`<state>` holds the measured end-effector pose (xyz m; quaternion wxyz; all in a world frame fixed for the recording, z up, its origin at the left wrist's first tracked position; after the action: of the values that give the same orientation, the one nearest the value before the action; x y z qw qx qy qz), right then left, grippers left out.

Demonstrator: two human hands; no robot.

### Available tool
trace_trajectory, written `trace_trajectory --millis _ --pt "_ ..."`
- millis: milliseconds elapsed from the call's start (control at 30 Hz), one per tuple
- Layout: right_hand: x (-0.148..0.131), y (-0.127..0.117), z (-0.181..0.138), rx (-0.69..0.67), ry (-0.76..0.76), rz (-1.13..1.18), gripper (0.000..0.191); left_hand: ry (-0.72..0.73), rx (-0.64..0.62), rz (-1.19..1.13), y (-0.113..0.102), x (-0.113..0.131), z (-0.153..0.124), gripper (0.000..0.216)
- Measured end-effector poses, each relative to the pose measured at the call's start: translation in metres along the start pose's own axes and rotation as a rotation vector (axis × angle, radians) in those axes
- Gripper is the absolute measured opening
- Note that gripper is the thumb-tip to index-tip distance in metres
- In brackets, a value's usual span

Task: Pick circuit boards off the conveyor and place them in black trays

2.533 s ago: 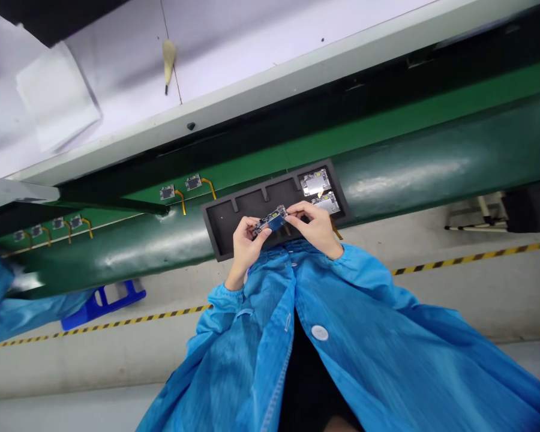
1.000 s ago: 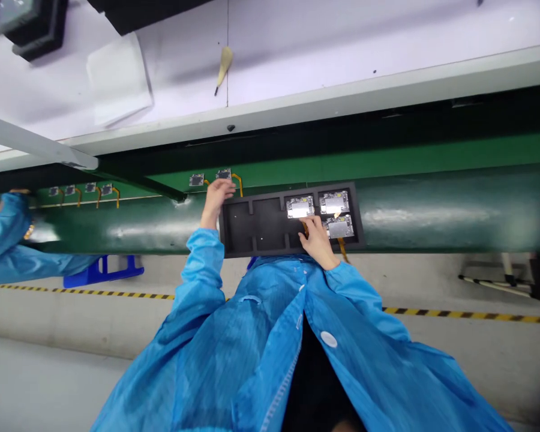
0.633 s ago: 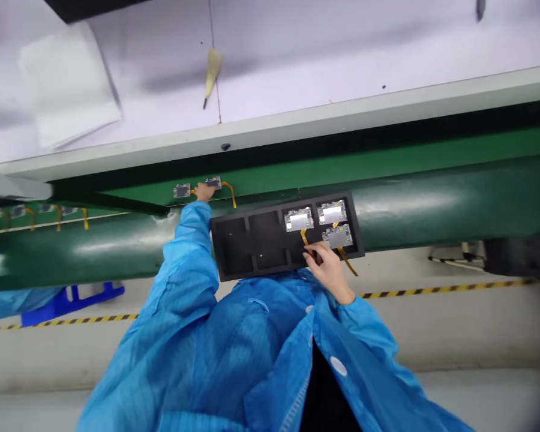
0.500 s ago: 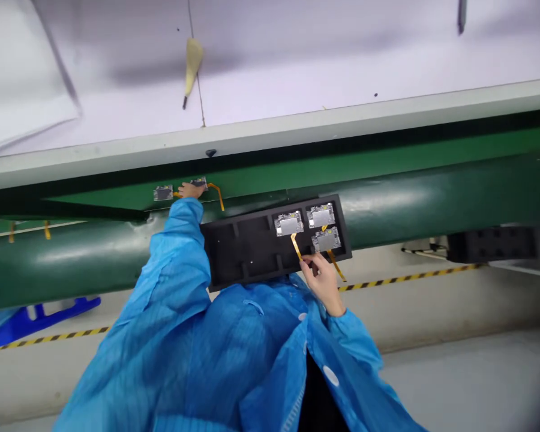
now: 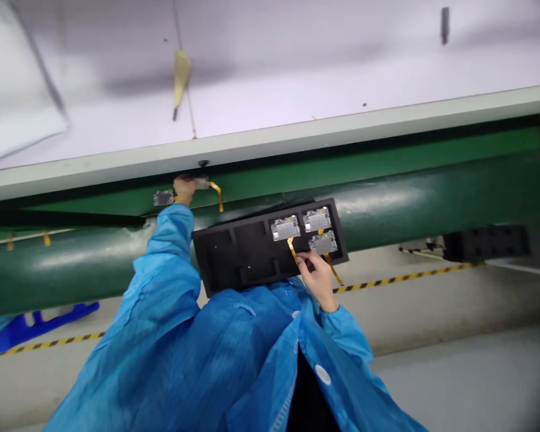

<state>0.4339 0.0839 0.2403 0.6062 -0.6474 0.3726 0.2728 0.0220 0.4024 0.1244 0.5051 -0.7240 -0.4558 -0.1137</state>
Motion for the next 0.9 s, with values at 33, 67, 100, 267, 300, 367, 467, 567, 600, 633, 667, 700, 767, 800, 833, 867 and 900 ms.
trace_trajectory --millis 33,67,100,267,300,367,467,567,600,633,667,700,767,800,833,867,900 --pt "-0.005 0.000 0.006 0.002 -0.051 0.005 0.020 -0.003 0.036 -0.027 -0.006 0.005 -0.011 0.022" --pt "-0.011 -0.001 0.013 0.008 -0.108 0.015 0.019 0.022 0.063 -0.066 -0.011 0.011 -0.025 0.023" --pt "-0.019 -0.001 0.020 0.015 -0.169 0.028 0.018 0.088 0.071 -0.177 -0.015 0.018 -0.043 0.025" --pt "-0.059 0.005 0.054 -0.004 -0.400 0.108 0.013 0.342 -0.033 -0.612 0.006 0.039 -0.175 0.043" --pt "-0.064 0.006 0.059 -0.009 -0.415 0.124 0.016 0.344 -0.062 -0.670 0.018 0.037 -0.203 0.047" --pt "-0.068 0.008 0.065 -0.024 -0.410 0.159 0.022 0.309 -0.122 -0.769 0.046 0.031 -0.254 0.055" --pt "-0.061 0.012 0.066 -0.075 -0.381 0.198 0.032 0.257 -0.166 -0.874 0.078 0.020 -0.307 0.064" --pt "-0.044 0.012 0.062 -0.122 -0.327 0.252 0.040 0.235 -0.170 -0.896 0.089 0.014 -0.335 0.066" --pt "-0.037 0.012 0.061 -0.136 -0.298 0.277 0.042 0.236 -0.168 -0.881 0.090 0.013 -0.341 0.066" --pt "-0.030 0.011 0.060 -0.149 -0.271 0.301 0.044 0.242 -0.164 -0.861 0.089 0.014 -0.346 0.065" --pt "-0.025 0.011 0.058 -0.160 -0.253 0.322 0.045 0.253 -0.160 -0.842 0.089 0.015 -0.352 0.065" --pt "-0.021 0.009 0.057 -0.167 -0.242 0.340 0.045 0.268 -0.154 -0.826 0.089 0.016 -0.358 0.064" --pt "-0.016 0.006 0.053 -0.173 -0.240 0.367 0.045 0.302 -0.139 -0.810 0.092 0.019 -0.369 0.063" --pt "-0.013 0.003 0.052 -0.170 -0.241 0.379 0.045 0.314 -0.135 -0.808 0.095 0.020 -0.374 0.063" --pt "-0.010 0.000 0.051 -0.167 -0.239 0.392 0.045 0.322 -0.134 -0.809 0.100 0.021 -0.378 0.062" --pt "-0.006 -0.002 0.049 -0.165 -0.230 0.404 0.046 0.324 -0.138 -0.809 0.105 0.022 -0.382 0.062" --pt "-0.002 -0.006 0.049 -0.162 -0.212 0.419 0.046 0.324 -0.144 -0.810 0.111 0.023 -0.385 0.062"
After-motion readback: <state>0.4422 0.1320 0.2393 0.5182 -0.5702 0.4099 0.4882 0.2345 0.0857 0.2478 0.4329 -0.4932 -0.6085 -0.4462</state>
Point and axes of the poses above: each hand's wrist, its own z-axis towards the middle knuckle, its own y-axis out of the palm, x = y × z, the point moved 9 cm from there along z, towards the middle knuckle, and after that the axes turned 7 degrees about -x, right-handed, at the moved point
